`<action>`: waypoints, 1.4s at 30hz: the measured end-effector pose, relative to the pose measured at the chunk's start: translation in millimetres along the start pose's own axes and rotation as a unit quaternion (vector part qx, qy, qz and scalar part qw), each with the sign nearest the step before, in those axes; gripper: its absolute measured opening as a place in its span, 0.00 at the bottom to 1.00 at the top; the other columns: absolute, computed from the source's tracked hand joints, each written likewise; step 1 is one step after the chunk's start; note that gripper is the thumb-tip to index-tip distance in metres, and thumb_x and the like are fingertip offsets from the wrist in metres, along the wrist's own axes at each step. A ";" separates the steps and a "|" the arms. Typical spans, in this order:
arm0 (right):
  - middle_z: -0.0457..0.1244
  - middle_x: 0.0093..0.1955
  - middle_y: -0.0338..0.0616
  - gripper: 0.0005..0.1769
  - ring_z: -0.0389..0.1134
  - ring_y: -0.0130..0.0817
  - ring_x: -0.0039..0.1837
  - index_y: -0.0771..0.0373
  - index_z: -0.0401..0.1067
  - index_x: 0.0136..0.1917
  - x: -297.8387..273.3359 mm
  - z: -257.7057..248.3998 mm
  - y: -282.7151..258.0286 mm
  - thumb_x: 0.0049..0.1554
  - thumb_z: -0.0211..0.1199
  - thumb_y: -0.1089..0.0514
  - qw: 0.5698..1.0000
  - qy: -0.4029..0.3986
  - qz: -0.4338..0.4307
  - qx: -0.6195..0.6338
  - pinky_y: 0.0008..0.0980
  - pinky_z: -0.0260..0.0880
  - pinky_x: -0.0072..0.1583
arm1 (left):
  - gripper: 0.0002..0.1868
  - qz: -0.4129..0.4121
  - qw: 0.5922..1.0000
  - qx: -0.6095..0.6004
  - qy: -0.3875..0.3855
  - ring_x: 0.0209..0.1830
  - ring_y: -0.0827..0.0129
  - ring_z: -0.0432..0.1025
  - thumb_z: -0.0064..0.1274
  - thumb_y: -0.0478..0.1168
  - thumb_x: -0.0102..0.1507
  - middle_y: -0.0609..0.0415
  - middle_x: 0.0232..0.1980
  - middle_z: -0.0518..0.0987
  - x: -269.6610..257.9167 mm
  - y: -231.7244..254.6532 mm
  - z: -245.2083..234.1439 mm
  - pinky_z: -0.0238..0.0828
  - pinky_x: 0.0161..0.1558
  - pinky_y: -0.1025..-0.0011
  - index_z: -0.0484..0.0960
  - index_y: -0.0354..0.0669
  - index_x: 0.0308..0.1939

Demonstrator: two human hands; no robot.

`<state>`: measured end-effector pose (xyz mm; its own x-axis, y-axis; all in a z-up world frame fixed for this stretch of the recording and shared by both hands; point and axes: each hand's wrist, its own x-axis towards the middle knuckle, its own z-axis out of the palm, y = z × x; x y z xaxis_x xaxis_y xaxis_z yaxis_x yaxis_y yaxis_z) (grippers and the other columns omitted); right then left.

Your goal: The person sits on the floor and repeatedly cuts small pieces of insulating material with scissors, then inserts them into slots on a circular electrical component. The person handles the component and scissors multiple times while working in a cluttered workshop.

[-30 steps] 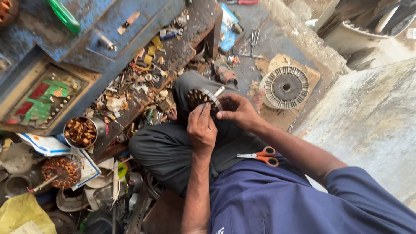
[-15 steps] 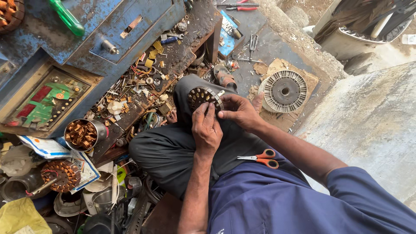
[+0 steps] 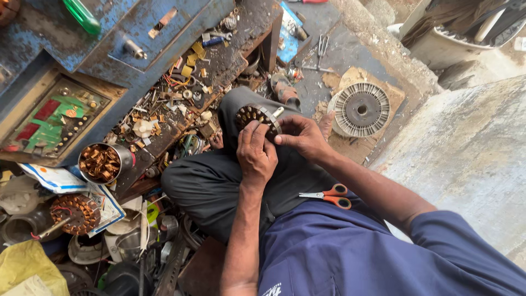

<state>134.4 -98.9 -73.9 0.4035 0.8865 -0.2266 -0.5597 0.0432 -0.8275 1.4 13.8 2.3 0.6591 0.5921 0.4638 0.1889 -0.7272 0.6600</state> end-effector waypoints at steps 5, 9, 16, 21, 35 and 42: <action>0.69 0.57 0.42 0.23 0.70 0.30 0.59 0.69 0.71 0.63 2.5 2.6 -5.1 0.55 0.71 0.67 1.000 -0.003 -0.017 0.007 0.34 0.73 0.63 | 0.15 0.005 1.000 -0.005 -0.010 0.53 0.48 0.75 0.54 0.26 0.60 0.45 0.53 0.78 -1.4 -2.4 1.0 0.75 0.55 0.55 0.78 0.36 0.51; 0.70 0.59 0.45 0.23 0.71 0.32 0.61 0.71 0.71 0.65 3.7 2.4 -11.5 0.56 0.70 0.67 1.000 0.016 0.002 -0.024 0.35 0.72 0.65 | 0.16 -0.016 0.998 -0.056 0.022 0.57 0.49 0.76 0.54 0.27 0.61 0.44 0.54 0.79 -4.1 -4.9 4.3 0.76 0.59 0.57 0.78 0.36 0.53; 0.69 0.59 0.44 0.26 0.70 0.31 0.61 0.70 0.71 0.65 7.2 2.0 -16.3 0.55 0.72 0.65 1.000 -0.022 0.010 -0.003 0.34 0.72 0.65 | 0.16 -0.009 0.998 -0.055 0.024 0.57 0.49 0.76 0.54 0.27 0.62 0.44 0.55 0.79 -1.2 -4.5 1.7 0.75 0.59 0.56 0.80 0.39 0.54; 0.69 0.60 0.43 0.30 0.69 0.29 0.62 0.68 0.71 0.67 -1.0 -8.8 -23.9 0.54 0.73 0.57 0.970 0.052 0.018 -0.235 0.31 0.69 0.65 | 0.18 0.003 0.997 -0.071 0.041 0.61 0.49 0.75 0.54 0.28 0.63 0.45 0.57 0.79 -3.9 -5.2 5.9 0.74 0.63 0.55 0.80 0.41 0.57; 0.69 0.60 0.48 0.23 0.72 0.34 0.62 0.70 0.71 0.67 -2.4 39.2 -62.3 0.61 0.72 0.67 0.998 -0.050 -0.003 0.025 0.32 0.74 0.68 | 0.12 -0.085 0.981 -0.149 0.088 0.45 0.68 0.82 0.62 0.34 0.67 0.59 0.49 0.83 -5.1 -25.5 14.9 0.83 0.47 0.77 0.82 0.51 0.53; 0.69 0.63 0.45 0.30 0.72 0.32 0.63 0.68 0.68 0.70 -1.5 44.4 -65.3 0.57 0.75 0.64 0.997 -0.064 -0.007 0.037 0.31 0.74 0.69 | 0.15 -0.065 0.992 -0.101 0.042 0.44 0.64 0.80 0.64 0.32 0.66 0.57 0.49 0.81 0.6 -26.7 10.4 0.81 0.46 0.72 0.83 0.50 0.55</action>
<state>138.2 -82.5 3.3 0.3188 0.9367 -0.1447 -0.6091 0.0855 -0.7885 4.3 30.0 -21.1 0.5736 0.7093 0.4098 0.1125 -0.5637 0.8183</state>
